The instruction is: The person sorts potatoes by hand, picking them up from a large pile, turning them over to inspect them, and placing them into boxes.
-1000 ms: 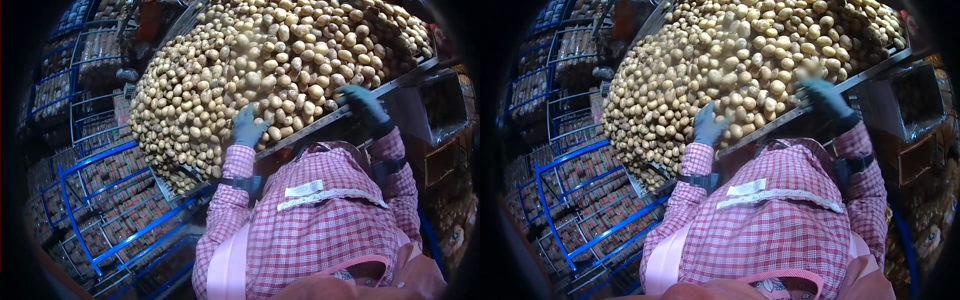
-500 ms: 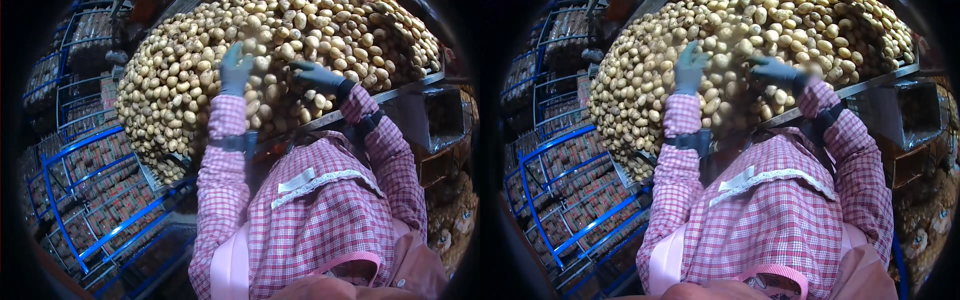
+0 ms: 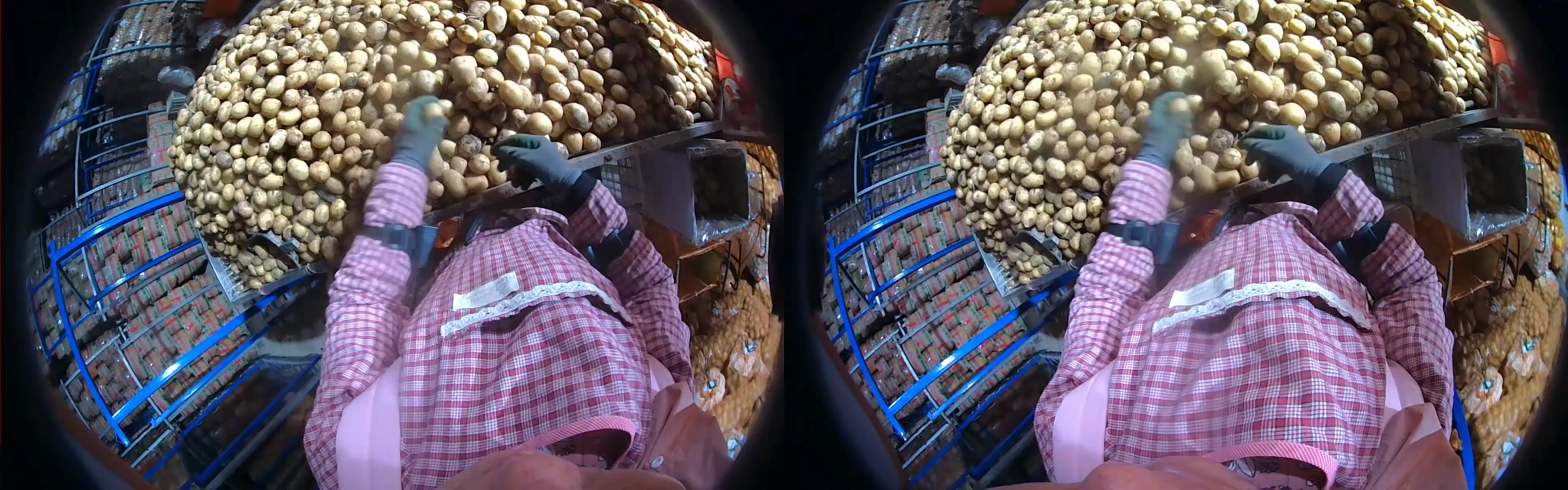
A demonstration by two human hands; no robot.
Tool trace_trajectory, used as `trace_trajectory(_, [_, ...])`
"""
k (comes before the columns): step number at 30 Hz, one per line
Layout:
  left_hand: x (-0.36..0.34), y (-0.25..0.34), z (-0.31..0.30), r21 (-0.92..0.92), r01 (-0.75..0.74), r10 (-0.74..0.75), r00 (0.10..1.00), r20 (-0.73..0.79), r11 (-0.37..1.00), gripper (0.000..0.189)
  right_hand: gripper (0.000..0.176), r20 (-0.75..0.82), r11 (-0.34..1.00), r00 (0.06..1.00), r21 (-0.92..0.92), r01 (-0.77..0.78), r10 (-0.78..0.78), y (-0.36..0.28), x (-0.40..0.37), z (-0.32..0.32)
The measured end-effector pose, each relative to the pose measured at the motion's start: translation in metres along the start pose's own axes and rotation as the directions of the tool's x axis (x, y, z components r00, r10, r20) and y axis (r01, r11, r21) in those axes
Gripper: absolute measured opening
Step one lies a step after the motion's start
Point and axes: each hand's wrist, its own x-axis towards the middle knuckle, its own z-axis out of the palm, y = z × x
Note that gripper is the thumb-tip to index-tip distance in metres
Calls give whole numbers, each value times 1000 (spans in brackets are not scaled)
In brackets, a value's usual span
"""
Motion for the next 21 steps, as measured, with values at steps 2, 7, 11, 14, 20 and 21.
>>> trace_trajectory(2, [-14, 29, -27, -570, 138, -107, 990, 88, 810, 48, 30, 105, 993, 992, -82, 84, -76, 2, -5, 18])
trace_trajectory(7, [-68, 31, -81, -778, 156, -204, 978, 37, 608, 34, 41, 332, 705, 869, -510, 492, -367, 34, 20, 64])
trace_trajectory(11, [-100, 17, -90, -702, 67, -207, 971, -117, 709, 37, 57, 364, 561, 781, -549, 620, -507, 36, 56, 69])
trace_trajectory(14, [-117, 25, -80, -738, 161, -393, 907, -150, 655, 36, 61, 87, 895, 913, -178, 408, -399, 11, 54, 61])
trace_trajectory(20, [-111, 38, 5, 80, -261, 273, 937, -219, 962, 30, 49, 271, 863, 962, 483, -149, 15, -8, 21, 82])
trace_trajectory(21, [-110, 33, -1, 143, -251, 282, 921, -270, 957, 27, 46, 229, 882, 973, 450, -141, 38, 6, 25, 62])
